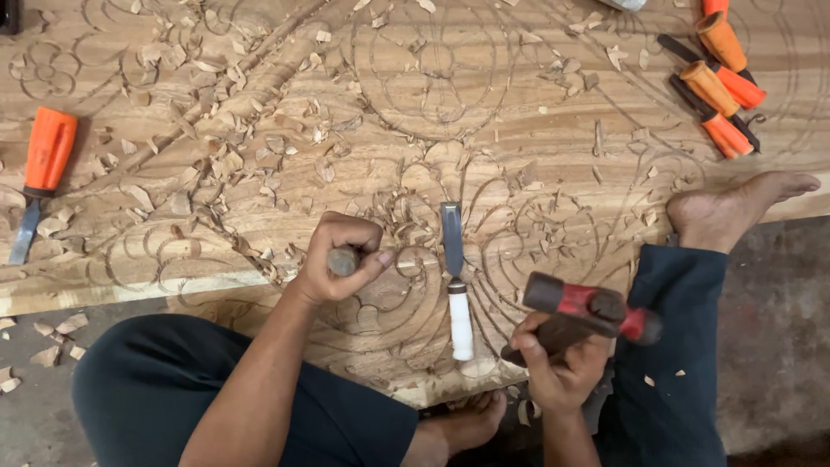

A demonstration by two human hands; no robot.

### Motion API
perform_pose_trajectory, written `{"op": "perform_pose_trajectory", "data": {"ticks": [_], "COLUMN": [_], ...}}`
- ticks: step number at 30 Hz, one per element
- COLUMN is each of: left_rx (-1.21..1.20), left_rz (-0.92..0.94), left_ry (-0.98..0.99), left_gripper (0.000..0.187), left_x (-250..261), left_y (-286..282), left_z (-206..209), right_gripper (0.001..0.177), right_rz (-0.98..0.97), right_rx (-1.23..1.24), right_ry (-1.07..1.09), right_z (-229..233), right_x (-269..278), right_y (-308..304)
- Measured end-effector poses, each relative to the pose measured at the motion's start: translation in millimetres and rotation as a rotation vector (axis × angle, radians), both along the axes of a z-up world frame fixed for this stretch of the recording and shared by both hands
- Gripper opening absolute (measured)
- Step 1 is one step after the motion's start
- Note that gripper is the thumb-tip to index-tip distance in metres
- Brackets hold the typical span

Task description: The person carves decorative patterns into a wooden board using chisels, tapping the tools with a hammer to chip away the wood.

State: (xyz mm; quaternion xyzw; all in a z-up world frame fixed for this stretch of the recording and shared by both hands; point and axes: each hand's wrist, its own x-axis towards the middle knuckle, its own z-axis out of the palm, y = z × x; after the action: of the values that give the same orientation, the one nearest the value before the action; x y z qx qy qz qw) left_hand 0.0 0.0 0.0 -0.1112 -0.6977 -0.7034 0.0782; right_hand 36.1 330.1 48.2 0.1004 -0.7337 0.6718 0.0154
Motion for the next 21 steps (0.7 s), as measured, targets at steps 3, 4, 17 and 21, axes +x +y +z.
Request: {"op": "perform_pose_trajectory", "data": {"ticks": [3,4,17,21], "left_rx": [-0.025,-0.046,-0.114,-0.133], "left_rz": [0.002,0.003,-0.085,-0.033], "left_ry": [0.011,0.026,0.228,0.078], "left_gripper": [0.042,0.042,0.018,0.031], "left_x": [1,2,-5,10], "left_y": [6,9,19,24], "left_z": [-17,-26,9,-12], "right_gripper": [0.043,0.044,0.057,0.052], "right_rz": [-0.002,-0.015,0.402,0.393], "right_rx": [0.020,0.005,0.622,0.517], "right_ry": [-0.002,0.002,0.392,0.486], "right_z": [-6,-6,42,45], "right_x": [10,13,-24,-23], "right_y": [2,1,-51,-58]}}
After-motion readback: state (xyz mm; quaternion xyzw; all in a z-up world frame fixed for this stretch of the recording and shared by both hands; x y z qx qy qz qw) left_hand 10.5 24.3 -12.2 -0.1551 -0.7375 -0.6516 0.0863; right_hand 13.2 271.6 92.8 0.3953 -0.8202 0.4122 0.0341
